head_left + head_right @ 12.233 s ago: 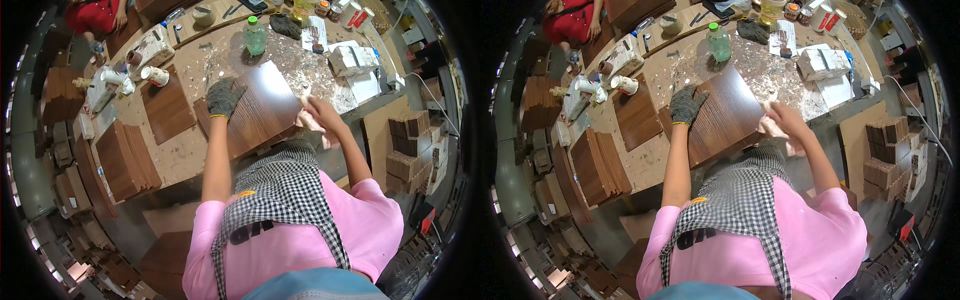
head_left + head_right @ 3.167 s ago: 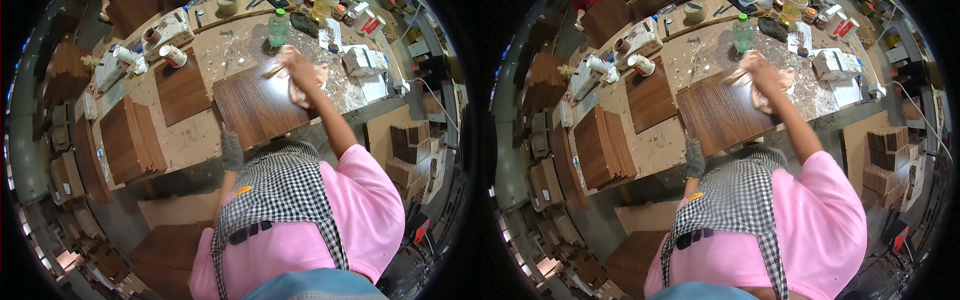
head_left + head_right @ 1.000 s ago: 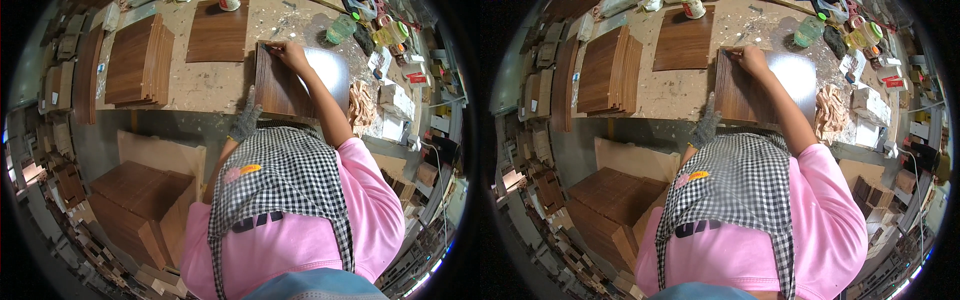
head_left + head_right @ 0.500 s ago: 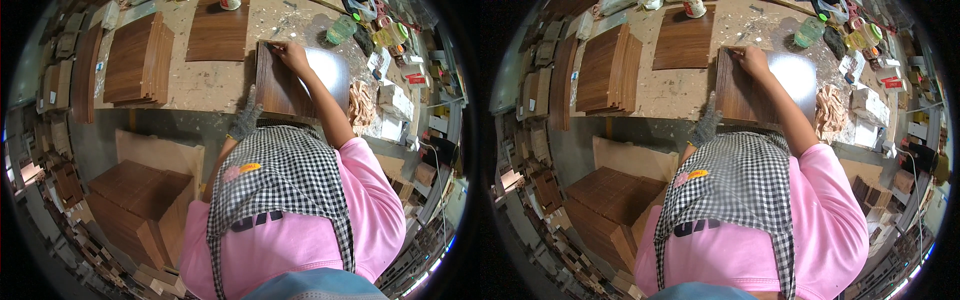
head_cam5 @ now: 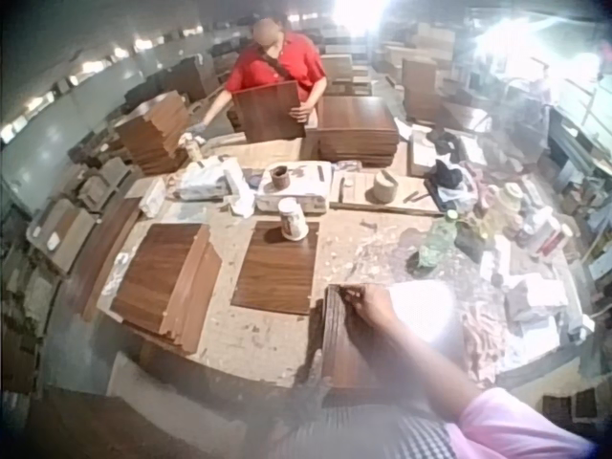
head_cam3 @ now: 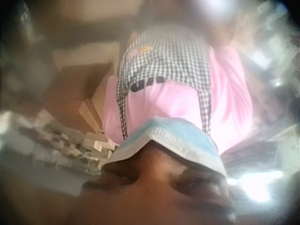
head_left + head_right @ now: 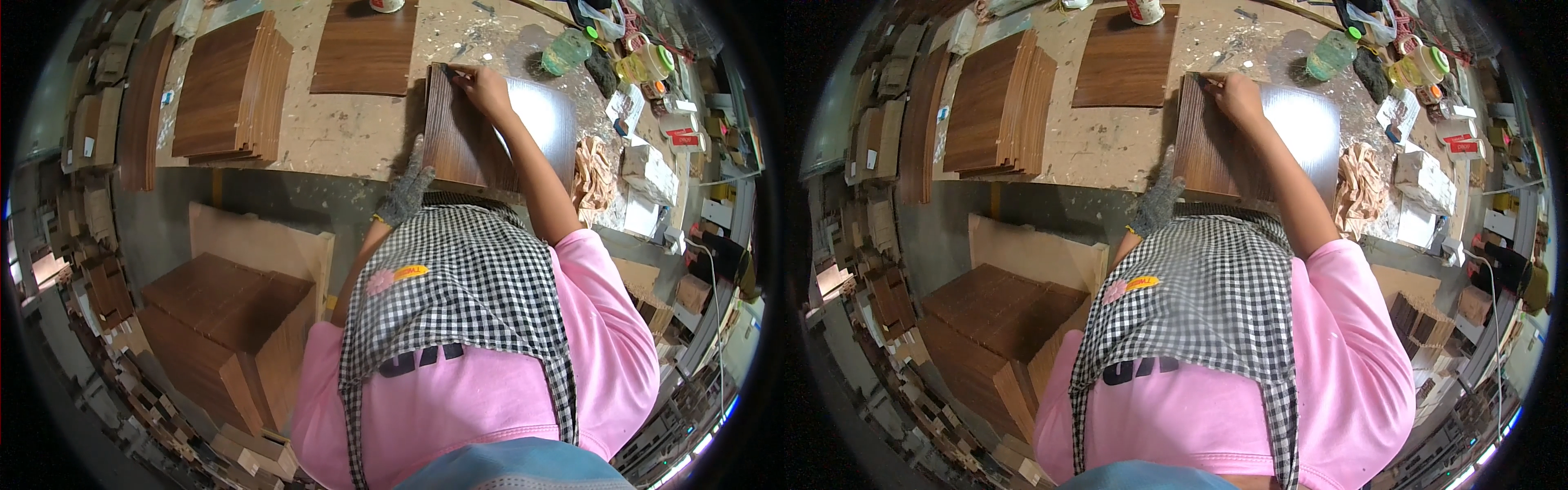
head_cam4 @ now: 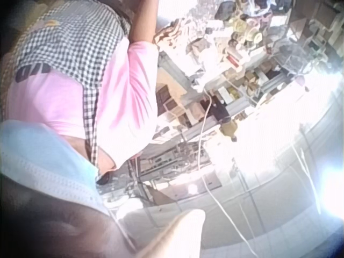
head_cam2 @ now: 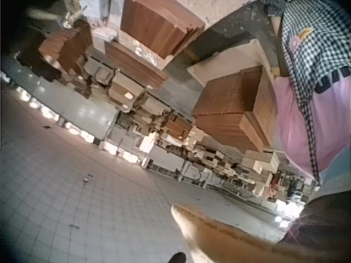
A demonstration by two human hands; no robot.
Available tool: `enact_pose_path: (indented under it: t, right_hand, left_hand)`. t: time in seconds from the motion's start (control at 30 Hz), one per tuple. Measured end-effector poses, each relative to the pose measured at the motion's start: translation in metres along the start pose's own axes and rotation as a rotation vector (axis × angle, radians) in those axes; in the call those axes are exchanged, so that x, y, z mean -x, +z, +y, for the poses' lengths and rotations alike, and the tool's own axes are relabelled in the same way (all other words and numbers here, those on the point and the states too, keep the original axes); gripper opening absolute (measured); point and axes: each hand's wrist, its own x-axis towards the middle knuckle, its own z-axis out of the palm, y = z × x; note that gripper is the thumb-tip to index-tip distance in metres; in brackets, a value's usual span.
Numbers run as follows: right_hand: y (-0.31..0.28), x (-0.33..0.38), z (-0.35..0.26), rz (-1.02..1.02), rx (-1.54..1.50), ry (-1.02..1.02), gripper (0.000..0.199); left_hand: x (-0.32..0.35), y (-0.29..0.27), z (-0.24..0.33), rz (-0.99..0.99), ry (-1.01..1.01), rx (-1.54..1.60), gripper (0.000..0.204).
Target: The person wipes the surface and edges of wood panels with a cloth, applies a marking with a red pen, and uses a small tool to scrape along the edges before stacking the panels.
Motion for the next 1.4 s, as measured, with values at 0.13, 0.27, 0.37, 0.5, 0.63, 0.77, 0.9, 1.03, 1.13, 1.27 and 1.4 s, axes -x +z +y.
enact_pose_path:
  t: [0.13,0.27,0.37,0.5,0.63,0.77,0.9,1.03,1.13,1.27,1.4]
  right_hand:
    - [-0.007,0.006,-0.014,0.037,-0.090,-0.019,0.024]
    - [-0.006,0.003,-0.010,0.015,-0.056,0.011,0.024]
    - [-0.001,0.004,-0.009,0.038,-0.092,-0.040,0.025]
    - [0.003,-0.001,0.006,0.009,-0.066,-0.057,0.025]
    - [-0.001,0.002,-0.001,-0.036,-0.051,-0.047,0.029]
    - [-0.004,0.011,0.002,-0.062,-0.147,-0.116,0.031]
    - [-0.007,0.011,-0.006,-0.046,-0.070,-0.044,0.030]
    - [-0.010,0.018,-0.008,-0.069,-0.124,-0.093,0.028]
    - [-0.010,0.013,-0.007,-0.062,-0.139,-0.050,0.027]
    - [-0.007,0.017,-0.006,-0.071,-0.175,-0.101,0.028]
    - [-0.014,0.021,-0.014,-0.087,-0.118,-0.092,0.029]
  left_hand:
    - [0.004,-0.004,0.003,-0.065,-0.087,0.048,0.058]
    - [0.002,-0.006,0.007,-0.111,-0.138,0.076,0.064]
    - [0.003,-0.003,0.003,-0.113,-0.145,0.099,0.067]
    - [0.001,-0.002,0.004,-0.131,-0.159,0.142,0.068]
    - [0.001,-0.001,0.000,-0.114,-0.099,0.093,0.068]
    - [0.002,-0.002,0.006,-0.123,-0.123,0.067,0.068]
    - [0.002,-0.005,0.009,-0.134,-0.177,0.034,0.069]
    - [0.004,-0.004,0.006,-0.099,-0.056,0.050,0.069]
    - [0.001,-0.007,0.013,-0.168,-0.202,0.049,0.068]
    - [0.001,-0.005,0.008,-0.128,-0.130,0.057,0.068]
    - [0.004,-0.004,0.004,-0.115,-0.116,0.052,0.067]
